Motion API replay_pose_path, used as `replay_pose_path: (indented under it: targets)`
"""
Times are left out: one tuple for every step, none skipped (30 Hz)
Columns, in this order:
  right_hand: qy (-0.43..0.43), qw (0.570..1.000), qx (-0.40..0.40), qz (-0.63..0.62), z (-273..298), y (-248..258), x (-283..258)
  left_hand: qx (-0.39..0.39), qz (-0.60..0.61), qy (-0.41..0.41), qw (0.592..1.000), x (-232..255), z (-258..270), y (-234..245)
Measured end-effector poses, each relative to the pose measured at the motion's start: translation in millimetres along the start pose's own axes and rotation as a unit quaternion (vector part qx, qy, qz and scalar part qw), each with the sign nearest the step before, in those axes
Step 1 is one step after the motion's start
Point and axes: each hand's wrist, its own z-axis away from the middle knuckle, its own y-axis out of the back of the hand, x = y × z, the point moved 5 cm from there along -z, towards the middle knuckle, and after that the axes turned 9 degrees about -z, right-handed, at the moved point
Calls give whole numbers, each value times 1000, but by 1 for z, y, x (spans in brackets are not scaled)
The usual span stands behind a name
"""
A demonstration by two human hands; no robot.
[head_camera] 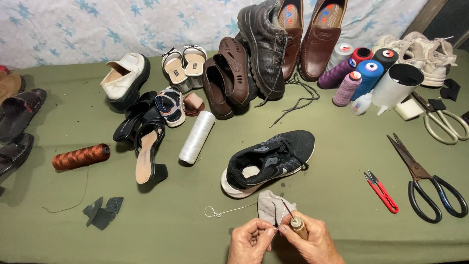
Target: Manually stitching the sole of a sneaker using an awl and thread on a repair bench.
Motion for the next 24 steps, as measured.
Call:
replay_pose_path:
  targets:
    - [13, 999, 5, 31, 2, -1, 0, -1, -9, 0, 1000, 2, 2, 1]
    - [13, 999, 4, 30, 2, -1, -1, 0, -9, 0, 1000, -1, 2, 1]
    - [13, 1000, 3, 25, 2, -1, -2, -9, 1, -2, 1000, -3, 2, 0]
    - [13, 1000, 1, 19, 3, -1, -2, -18, 11, -4, 1000, -5, 2, -1]
    - [13, 1000, 0, 19, 2, 1, -4, -18, 11, -4, 1000, -7, 2, 3]
    - [-1, 999, 5, -47, 1, 4, -5, -48, 2, 15, 999, -11, 4, 4]
    - [-15, 993, 9, -113, 1, 7, -5, -78, -6, 34, 996, -16, 5, 5]
    - [-16, 993, 6, -113, -2, 14, -12, -75, -5, 34, 997, -22, 6, 17]
    - [-49, 986, 35, -157, -4, 24, -14, -89, -37, 33, 995, -29, 8, 29]
    - [-84, 974, 64, -200, -6, 33, -16, -102, -70, 34, 992, -36, 10, 41]
    - [-85, 974, 62, -201, -8, 40, -15, -100, -69, 36, 992, -31, 14, 57]
    - [-102, 965, 115, -212, -10, 52, -10, -70, -95, 50, 992, -28, 17, 76]
    - [-119, 953, 168, -221, -11, 63, -6, -39, -120, 63, 990, -23, 21, 95]
    - [-119, 953, 166, -222, -15, 70, -9, -38, -120, 64, 990, -22, 24, 109]
    - [-107, 951, 168, -235, -19, 78, -12, -15, -153, 67, 986, -20, 26, 124]
    - [-95, 949, 170, -248, -24, 86, -15, 6, -185, 70, 980, -18, 29, 140]
    - [-95, 949, 169, -248, -27, 90, -20, 7, -186, 71, 980, -24, 31, 149]
    - [-87, 949, 156, -261, -30, 93, -25, -29, -285, 43, 957, -28, 31, 154]
    - [-79, 948, 142, -274, -33, 97, -31, -64, -381, 15, 922, -33, 31, 159]
    - [-80, 948, 144, -274, -32, 97, -26, -66, -381, 15, 922, -19, 29, 153]
    - [-95, 951, 128, -264, -31, 96, -21, -14, -425, -5, 905, -1, 27, 152]
    - [-109, 955, 110, -254, -31, 94, -16, 40, -467, -26, 883, 19, 25, 150]
    - [-109, 955, 111, -254, -27, 93, -14, 39, -467, -26, 883, 14, 17, 129]
    - [-115, 956, 89, -257, -23, 90, -13, 56, -472, -115, 872, 17, 9, 104]
